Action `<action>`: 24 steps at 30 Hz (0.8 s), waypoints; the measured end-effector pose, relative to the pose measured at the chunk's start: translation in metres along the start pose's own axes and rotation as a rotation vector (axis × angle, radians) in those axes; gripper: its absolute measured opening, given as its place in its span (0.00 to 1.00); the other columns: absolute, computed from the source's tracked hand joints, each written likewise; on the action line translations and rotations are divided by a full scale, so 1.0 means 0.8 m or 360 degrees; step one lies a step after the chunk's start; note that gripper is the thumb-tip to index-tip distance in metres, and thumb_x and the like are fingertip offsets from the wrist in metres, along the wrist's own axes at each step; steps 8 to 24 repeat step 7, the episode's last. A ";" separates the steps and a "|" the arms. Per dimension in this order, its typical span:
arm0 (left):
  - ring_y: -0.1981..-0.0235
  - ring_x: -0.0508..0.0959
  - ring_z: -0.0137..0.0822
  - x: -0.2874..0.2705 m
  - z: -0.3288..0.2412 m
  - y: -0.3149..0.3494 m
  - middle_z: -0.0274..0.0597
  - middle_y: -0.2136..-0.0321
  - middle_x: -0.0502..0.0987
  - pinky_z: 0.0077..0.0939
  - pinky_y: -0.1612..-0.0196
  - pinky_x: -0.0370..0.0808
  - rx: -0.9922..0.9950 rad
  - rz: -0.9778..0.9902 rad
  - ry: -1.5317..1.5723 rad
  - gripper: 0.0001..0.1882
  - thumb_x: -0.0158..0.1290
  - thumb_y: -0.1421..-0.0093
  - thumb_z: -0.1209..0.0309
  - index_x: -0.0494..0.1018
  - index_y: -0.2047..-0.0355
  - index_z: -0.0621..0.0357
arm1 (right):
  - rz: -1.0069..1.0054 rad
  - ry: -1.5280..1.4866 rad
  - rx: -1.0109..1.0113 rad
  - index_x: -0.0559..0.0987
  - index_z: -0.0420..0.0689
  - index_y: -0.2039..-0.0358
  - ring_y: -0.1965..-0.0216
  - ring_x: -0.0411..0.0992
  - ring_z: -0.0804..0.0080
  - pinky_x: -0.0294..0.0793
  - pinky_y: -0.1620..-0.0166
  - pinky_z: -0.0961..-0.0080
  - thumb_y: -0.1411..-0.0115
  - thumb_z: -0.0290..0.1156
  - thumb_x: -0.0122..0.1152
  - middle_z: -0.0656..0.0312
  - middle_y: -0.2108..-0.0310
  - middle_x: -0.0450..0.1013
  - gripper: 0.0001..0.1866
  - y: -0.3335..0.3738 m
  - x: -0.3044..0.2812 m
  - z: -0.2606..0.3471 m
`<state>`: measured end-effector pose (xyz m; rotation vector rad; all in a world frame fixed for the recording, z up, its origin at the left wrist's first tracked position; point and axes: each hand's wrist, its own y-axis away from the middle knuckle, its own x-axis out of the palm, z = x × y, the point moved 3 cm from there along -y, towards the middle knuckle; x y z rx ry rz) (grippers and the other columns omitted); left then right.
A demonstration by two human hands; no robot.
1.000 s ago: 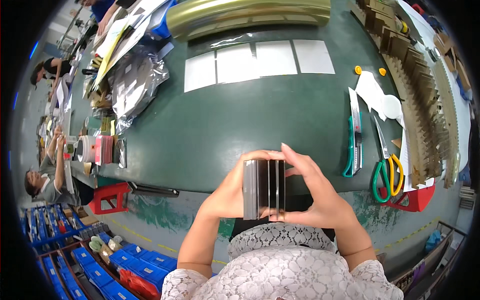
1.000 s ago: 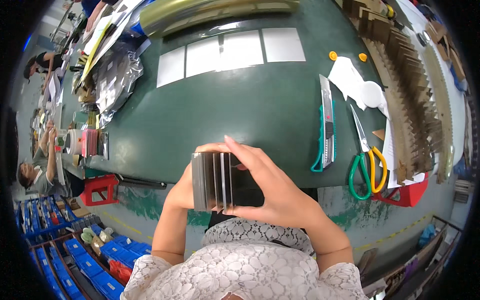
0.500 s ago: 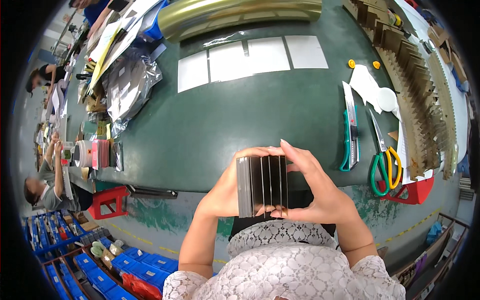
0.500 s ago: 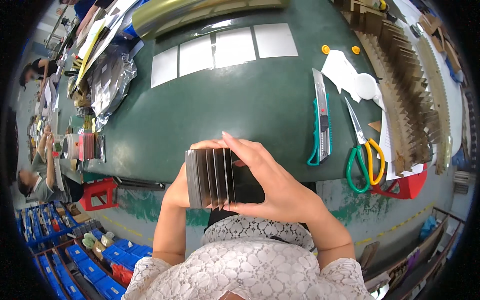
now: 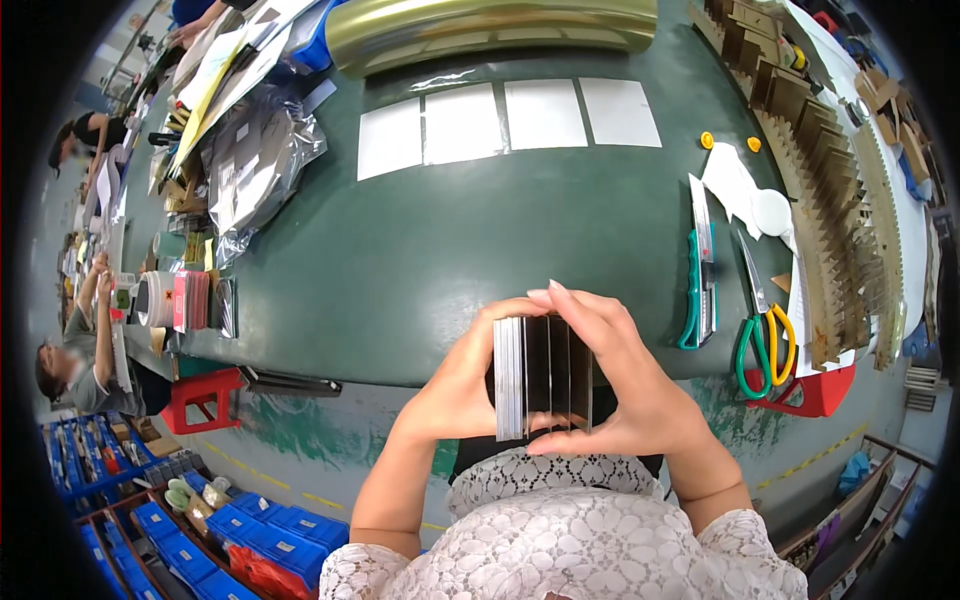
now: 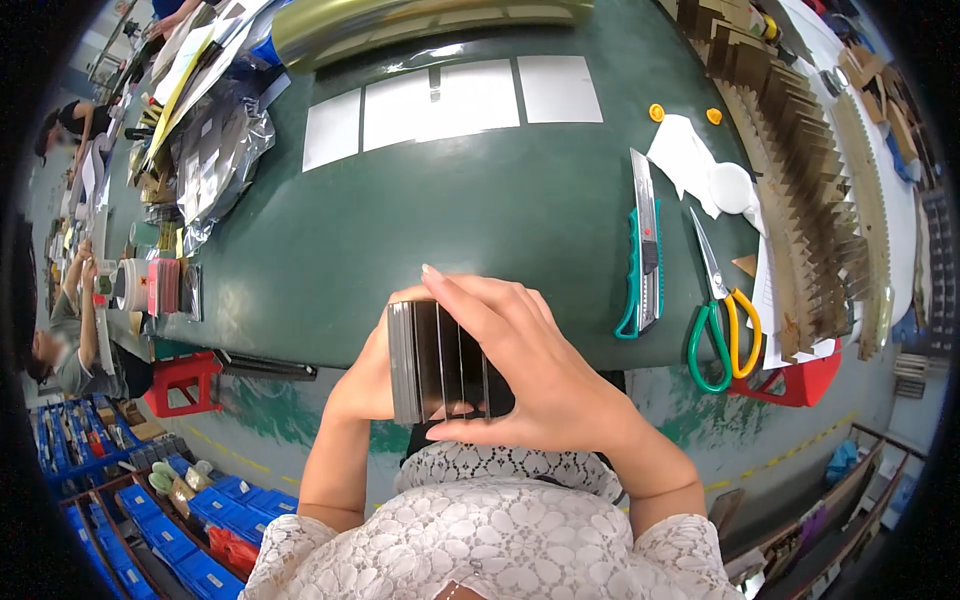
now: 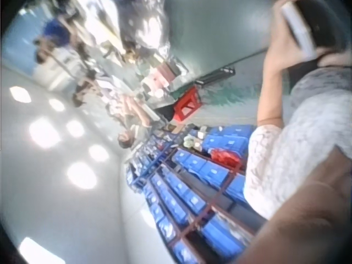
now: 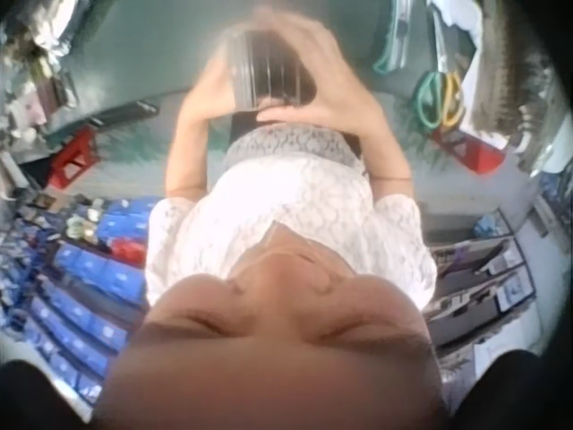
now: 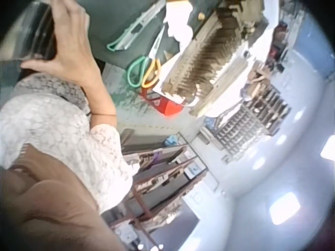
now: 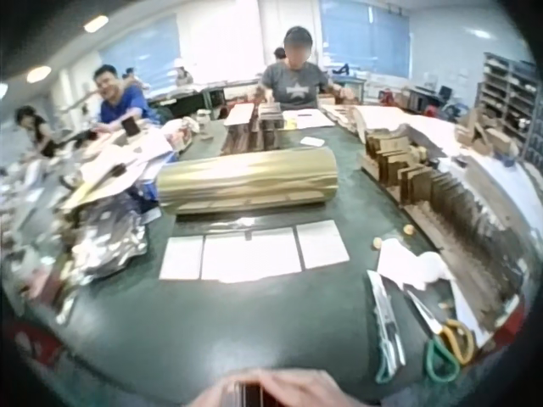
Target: The person uses green-handled scissors to trim the edges of small, square, gold-colored foil sheets. They handle the sheets one by one, cutting away excess material and stacking the finished pieces on the table. The person also briefly handles a stack of white paper sheets.
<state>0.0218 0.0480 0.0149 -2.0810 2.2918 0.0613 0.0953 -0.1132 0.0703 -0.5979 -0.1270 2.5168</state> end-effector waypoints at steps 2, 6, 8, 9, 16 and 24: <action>0.43 0.67 0.44 -0.001 -0.003 0.000 0.48 0.44 0.64 0.37 0.42 0.65 0.0089 0.0004 -0.0017 0.48 0.73 0.62 0.62 0.58 0.43 0.57 | 0.0013 -0.0052 0.0018 0.53 0.41 0.34 0.38 0.55 0.51 0.57 0.38 0.60 0.59 0.41 0.77 0.49 0.37 0.52 0.56 0.002 -0.001 0.000; 0.40 0.64 0.46 -0.002 -0.006 -0.003 0.47 0.41 0.62 0.40 0.39 0.62 0.0212 0.0032 -0.0103 0.49 0.72 0.60 0.61 0.57 0.41 0.57 | -0.0114 -0.0055 -0.0086 0.52 0.42 0.34 0.36 0.52 0.49 0.55 0.37 0.59 0.60 0.41 0.78 0.49 0.35 0.49 0.58 0.007 0.000 -0.006; 0.39 0.64 0.46 -0.002 -0.008 -0.003 0.47 0.40 0.61 0.41 0.39 0.61 0.0217 0.0041 -0.0113 0.49 0.72 0.60 0.60 0.56 0.40 0.57 | -0.0110 -0.0115 -0.0094 0.52 0.43 0.33 0.35 0.49 0.49 0.53 0.36 0.59 0.60 0.43 0.78 0.50 0.34 0.46 0.58 0.006 0.001 -0.007; 0.39 0.64 0.46 -0.002 -0.008 -0.003 0.47 0.40 0.61 0.41 0.39 0.61 0.0217 0.0041 -0.0113 0.49 0.72 0.60 0.60 0.56 0.40 0.57 | -0.0110 -0.0115 -0.0094 0.52 0.43 0.33 0.35 0.49 0.49 0.53 0.36 0.59 0.60 0.43 0.78 0.50 0.34 0.46 0.58 0.006 0.001 -0.007; 0.39 0.64 0.46 -0.002 -0.008 -0.003 0.47 0.40 0.61 0.41 0.39 0.61 0.0217 0.0041 -0.0113 0.49 0.72 0.60 0.60 0.56 0.40 0.57 | -0.0110 -0.0115 -0.0094 0.52 0.43 0.33 0.35 0.49 0.49 0.53 0.36 0.59 0.60 0.43 0.78 0.50 0.34 0.46 0.58 0.006 0.001 -0.007; 0.39 0.64 0.46 -0.002 -0.008 -0.003 0.47 0.40 0.61 0.41 0.39 0.61 0.0217 0.0041 -0.0113 0.49 0.72 0.60 0.60 0.56 0.40 0.57 | -0.0110 -0.0115 -0.0094 0.52 0.43 0.33 0.35 0.49 0.49 0.53 0.36 0.59 0.60 0.43 0.78 0.50 0.34 0.46 0.58 0.006 0.001 -0.007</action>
